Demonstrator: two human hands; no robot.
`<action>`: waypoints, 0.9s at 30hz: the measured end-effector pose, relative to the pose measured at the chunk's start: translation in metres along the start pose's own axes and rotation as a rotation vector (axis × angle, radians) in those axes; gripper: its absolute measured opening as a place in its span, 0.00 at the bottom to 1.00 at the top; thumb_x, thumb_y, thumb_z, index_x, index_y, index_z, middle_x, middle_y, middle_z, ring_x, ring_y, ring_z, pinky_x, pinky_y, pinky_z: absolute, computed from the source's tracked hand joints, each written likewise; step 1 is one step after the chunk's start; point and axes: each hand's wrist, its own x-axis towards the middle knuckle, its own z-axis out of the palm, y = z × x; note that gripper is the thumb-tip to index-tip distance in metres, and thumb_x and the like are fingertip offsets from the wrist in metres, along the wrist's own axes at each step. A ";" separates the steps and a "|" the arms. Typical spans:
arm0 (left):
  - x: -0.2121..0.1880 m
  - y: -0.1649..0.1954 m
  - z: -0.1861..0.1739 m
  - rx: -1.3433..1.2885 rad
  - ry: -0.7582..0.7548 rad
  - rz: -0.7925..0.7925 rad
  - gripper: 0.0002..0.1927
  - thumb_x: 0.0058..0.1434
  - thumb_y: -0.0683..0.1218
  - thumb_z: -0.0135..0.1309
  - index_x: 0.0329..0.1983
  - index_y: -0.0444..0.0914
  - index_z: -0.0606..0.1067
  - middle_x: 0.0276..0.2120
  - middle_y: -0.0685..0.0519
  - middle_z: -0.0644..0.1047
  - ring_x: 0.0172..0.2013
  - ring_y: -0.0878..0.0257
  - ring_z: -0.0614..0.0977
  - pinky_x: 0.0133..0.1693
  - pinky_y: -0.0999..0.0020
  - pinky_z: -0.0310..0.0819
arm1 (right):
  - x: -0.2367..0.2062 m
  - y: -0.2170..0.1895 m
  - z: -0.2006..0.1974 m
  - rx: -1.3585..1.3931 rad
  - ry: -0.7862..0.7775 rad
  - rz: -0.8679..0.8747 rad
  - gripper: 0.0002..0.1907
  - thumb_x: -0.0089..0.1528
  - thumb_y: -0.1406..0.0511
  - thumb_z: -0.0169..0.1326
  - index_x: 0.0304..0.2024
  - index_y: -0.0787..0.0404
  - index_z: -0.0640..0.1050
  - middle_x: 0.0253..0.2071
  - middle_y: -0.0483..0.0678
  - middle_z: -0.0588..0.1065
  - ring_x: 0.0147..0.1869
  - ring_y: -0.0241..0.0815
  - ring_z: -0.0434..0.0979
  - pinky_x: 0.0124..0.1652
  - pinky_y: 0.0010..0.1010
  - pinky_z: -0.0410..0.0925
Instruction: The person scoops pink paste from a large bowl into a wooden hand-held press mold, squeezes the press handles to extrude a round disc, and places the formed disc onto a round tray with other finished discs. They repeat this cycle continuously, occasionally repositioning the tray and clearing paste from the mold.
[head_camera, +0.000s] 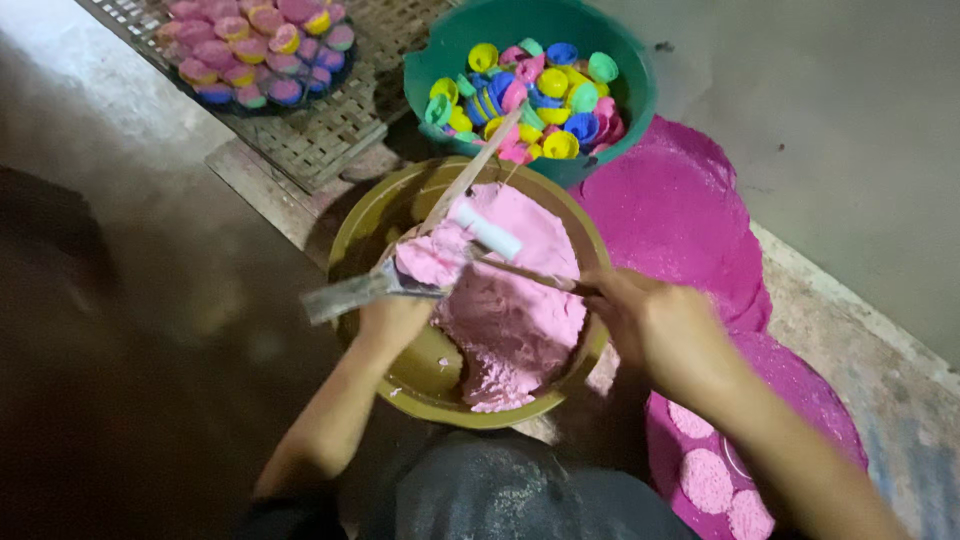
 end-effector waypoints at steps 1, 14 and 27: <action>0.002 0.003 0.002 -0.112 0.089 0.071 0.15 0.64 0.50 0.60 0.53 0.44 0.76 0.49 0.49 0.82 0.50 0.53 0.85 0.55 0.57 0.81 | 0.008 -0.003 0.012 0.223 0.124 -0.074 0.17 0.64 0.66 0.54 0.56 0.59 0.77 0.38 0.56 0.80 0.35 0.50 0.83 0.33 0.37 0.73; 0.025 -0.009 0.009 0.298 0.139 0.133 0.30 0.62 0.50 0.60 0.66 0.43 0.65 0.77 0.44 0.55 0.71 0.40 0.66 0.69 0.46 0.64 | 0.000 0.031 0.110 0.905 -0.098 0.215 0.25 0.69 0.70 0.48 0.70 0.51 0.72 0.38 0.55 0.79 0.29 0.34 0.74 0.31 0.27 0.70; 0.029 -0.038 0.001 0.423 0.114 0.285 0.34 0.67 0.56 0.57 0.71 0.39 0.63 0.73 0.35 0.62 0.57 0.35 0.76 0.54 0.47 0.76 | 0.018 0.026 0.070 0.554 0.232 -0.621 0.24 0.71 0.71 0.46 0.70 0.51 0.69 0.53 0.61 0.81 0.50 0.51 0.82 0.50 0.46 0.71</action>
